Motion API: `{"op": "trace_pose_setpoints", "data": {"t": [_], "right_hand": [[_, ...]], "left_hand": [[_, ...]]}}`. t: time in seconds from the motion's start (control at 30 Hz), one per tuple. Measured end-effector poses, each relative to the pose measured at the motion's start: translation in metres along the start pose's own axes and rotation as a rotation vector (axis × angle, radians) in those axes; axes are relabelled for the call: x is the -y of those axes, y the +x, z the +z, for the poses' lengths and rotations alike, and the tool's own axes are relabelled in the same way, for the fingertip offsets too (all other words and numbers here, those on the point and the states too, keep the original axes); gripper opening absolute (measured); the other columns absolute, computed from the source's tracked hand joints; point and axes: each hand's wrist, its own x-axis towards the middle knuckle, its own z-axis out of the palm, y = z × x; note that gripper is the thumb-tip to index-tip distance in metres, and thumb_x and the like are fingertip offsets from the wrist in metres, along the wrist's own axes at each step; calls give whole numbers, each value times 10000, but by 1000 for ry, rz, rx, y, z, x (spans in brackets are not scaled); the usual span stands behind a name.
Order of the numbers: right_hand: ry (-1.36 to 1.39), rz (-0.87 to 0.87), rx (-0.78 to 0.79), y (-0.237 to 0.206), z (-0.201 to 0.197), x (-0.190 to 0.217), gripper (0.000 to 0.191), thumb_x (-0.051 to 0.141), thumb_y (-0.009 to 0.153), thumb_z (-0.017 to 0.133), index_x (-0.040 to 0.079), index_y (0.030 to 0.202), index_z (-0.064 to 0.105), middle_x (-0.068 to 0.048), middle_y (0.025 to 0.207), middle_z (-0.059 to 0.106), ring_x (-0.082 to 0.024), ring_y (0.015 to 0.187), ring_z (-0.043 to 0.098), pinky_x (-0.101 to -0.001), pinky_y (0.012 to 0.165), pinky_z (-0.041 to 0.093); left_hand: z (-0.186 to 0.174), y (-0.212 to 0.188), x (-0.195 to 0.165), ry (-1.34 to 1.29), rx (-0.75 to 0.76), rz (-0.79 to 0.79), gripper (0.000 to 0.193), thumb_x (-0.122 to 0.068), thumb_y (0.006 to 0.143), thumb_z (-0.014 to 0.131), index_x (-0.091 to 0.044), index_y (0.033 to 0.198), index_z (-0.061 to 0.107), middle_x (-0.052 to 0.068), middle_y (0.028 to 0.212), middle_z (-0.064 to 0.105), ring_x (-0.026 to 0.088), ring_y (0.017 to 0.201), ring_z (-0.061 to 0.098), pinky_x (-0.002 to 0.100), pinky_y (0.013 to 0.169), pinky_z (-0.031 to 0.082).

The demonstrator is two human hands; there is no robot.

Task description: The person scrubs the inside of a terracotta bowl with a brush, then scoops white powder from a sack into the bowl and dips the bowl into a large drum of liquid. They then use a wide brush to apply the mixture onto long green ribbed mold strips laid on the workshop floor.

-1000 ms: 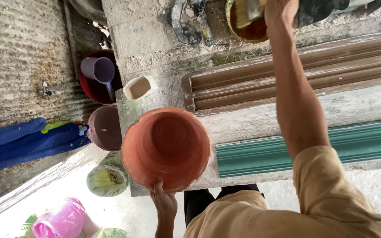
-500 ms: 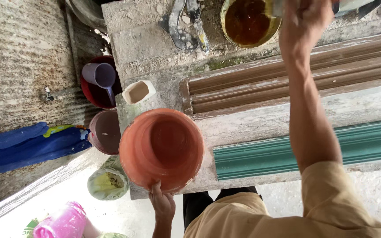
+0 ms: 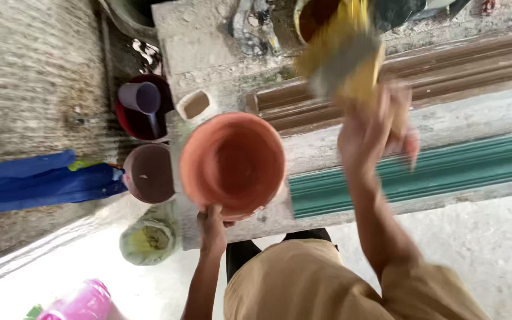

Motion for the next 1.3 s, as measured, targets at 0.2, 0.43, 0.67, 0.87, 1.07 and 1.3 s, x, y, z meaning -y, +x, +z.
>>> {"op": "trace_pose_setpoints", "data": {"t": [0.2,0.43,0.67,0.87,1.07,1.3], "right_hand": [[130,497,802,-155,19,134,146,160,1012,718,99,1143,698,-65,1198,757,-264,1134,737,-382,977,623],[165,-255,957,-196,53,181,716,108,687,749,142,1370,537,-205,1325,644,-415,1189,628,-490,937,527],[-8,648,426,-261,96,188,605,115,734,718,126,1315,551,-188,1260,649,-402,1142,631,-484,909,537],[872,1625,-377,-248,135,210,511,121,774,691,113,1269,563,-173,1204,654,-390,1102,634,-479,885,546],[506,950,-87,-205,147,219,419,127,814,664,100,1222,576,-159,1148,659,-379,1062,637,-474,861,554],[37,68,1167,-207,107,194,314,134,860,632,85,1168,590,-142,1082,664,-365,1015,640,-468,833,564]], "left_hand": [[-37,20,-31,301,176,179,376,-183,881,554,-27,1222,595,123,828,673,233,542,602,374,470,475],[-88,34,-64,1150,435,706,431,-241,924,625,-9,1286,642,305,994,725,453,938,717,506,792,575],[-92,22,-62,1262,523,919,561,-206,896,568,-77,1442,551,297,1076,709,484,938,679,558,834,544],[-79,38,-75,1227,792,1284,528,-168,923,534,-119,1449,538,327,1296,656,486,857,691,543,706,565],[-59,60,-126,1544,856,1239,665,-181,884,510,-260,1543,461,310,843,679,515,748,658,596,686,536],[-48,46,-118,1561,704,1081,661,-175,859,503,-257,1515,479,344,854,660,572,783,624,655,720,494]]}}
